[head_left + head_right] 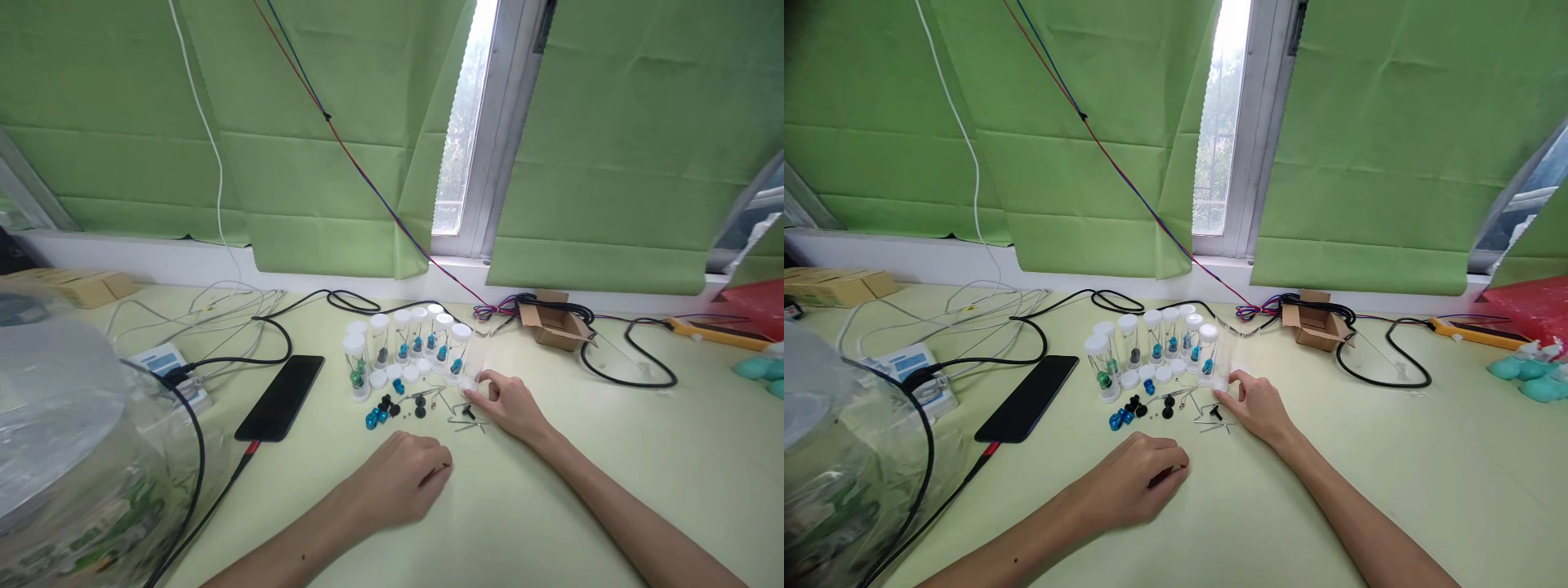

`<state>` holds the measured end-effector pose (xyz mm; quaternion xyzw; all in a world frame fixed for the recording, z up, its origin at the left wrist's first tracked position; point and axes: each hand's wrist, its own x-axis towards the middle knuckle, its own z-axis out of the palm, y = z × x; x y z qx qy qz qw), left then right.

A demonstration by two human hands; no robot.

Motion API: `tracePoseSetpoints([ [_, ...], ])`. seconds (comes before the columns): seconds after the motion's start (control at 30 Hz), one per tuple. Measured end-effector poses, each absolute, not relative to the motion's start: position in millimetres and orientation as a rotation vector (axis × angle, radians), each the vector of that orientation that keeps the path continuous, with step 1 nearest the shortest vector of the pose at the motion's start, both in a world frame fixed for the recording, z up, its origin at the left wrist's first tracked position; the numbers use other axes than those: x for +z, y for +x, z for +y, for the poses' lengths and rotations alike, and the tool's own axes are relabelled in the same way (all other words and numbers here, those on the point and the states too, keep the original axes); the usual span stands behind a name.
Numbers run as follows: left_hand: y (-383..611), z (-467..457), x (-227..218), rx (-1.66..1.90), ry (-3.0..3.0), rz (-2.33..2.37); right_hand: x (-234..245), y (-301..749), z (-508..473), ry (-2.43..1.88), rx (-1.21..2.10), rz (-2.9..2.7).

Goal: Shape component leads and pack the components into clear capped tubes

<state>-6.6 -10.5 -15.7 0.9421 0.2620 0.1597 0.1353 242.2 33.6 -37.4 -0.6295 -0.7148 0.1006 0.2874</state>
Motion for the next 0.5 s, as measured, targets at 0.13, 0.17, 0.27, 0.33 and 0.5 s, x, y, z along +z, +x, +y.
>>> tracePoseSetpoints([
  [0.13, -6.5, -10.6, -15.6, 0.456, 2.731, 0.768, -36.0, 239.5, 31.9, -1.666, 0.254, -1.922],
  [0.17, -6.5, -10.5, -15.5, 0.454, 2.732, 0.770, -35.8, 238.9, 31.6, -1.661, 0.248, -1.928],
  [0.27, -6.3, -10.3, -15.3, 0.448, 2.733, 0.773, -35.6, 237.5, 31.5, -1.640, 0.229, -1.953],
  [0.33, -6.3, -10.2, -15.3, 0.446, 2.734, 0.774, -35.7, 236.8, 31.5, -1.622, 0.220, -1.969],
  [0.5, -6.3, -10.1, -15.9, 0.449, 2.753, 0.778, -36.3, 235.3, 31.0, -1.576, 0.206, -2.019],
])
